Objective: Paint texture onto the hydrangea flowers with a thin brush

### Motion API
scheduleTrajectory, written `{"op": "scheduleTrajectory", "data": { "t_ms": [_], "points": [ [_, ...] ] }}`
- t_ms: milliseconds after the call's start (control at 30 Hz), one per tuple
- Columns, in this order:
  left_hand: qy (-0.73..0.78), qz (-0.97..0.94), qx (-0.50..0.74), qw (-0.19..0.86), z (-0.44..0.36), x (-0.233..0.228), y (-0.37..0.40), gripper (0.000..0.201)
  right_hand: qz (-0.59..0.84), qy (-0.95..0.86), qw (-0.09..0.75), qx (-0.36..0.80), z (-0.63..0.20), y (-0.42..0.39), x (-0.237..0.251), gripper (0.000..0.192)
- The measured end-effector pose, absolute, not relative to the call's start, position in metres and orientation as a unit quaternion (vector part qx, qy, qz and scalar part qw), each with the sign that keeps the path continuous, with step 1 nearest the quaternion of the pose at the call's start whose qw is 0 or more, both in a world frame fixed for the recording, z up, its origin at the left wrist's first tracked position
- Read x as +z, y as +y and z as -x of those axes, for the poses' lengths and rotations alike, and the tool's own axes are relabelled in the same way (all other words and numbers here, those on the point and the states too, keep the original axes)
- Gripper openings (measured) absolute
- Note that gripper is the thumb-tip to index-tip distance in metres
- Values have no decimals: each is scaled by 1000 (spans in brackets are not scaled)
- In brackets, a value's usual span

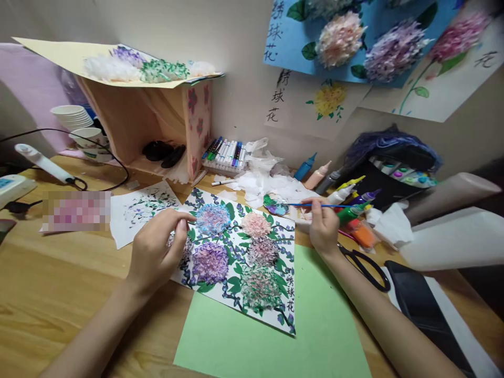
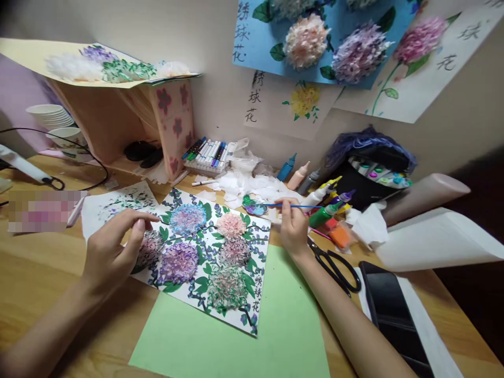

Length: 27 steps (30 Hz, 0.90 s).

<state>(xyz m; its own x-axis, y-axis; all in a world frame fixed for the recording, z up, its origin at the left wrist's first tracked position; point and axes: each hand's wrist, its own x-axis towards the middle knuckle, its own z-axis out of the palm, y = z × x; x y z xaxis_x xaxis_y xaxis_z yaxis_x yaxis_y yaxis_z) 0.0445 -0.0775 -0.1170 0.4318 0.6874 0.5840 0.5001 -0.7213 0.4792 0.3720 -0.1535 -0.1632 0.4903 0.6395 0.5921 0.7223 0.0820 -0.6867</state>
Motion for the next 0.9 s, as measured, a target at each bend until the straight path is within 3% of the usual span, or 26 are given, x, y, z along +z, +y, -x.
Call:
{"op": "scheduleTrajectory", "data": {
  "t_ms": [167,333,500,900],
  "points": [
    [482,-717,474,169,-37,-111,-68,23,617,-539,572,39,-334,-136,-120,24],
    [529,-669,484,197,-31,-111,-57,24,535,-708,436,151,-278,-95,-95,20],
    [546,-662,476,190,-28,-113,-53,25,490,-788,345,140,-248,-62,-104,20],
    [557,-667,456,192,-28,-115,-53,25,488,-798,328,134,-246,-46,-121,19]
  ]
}}
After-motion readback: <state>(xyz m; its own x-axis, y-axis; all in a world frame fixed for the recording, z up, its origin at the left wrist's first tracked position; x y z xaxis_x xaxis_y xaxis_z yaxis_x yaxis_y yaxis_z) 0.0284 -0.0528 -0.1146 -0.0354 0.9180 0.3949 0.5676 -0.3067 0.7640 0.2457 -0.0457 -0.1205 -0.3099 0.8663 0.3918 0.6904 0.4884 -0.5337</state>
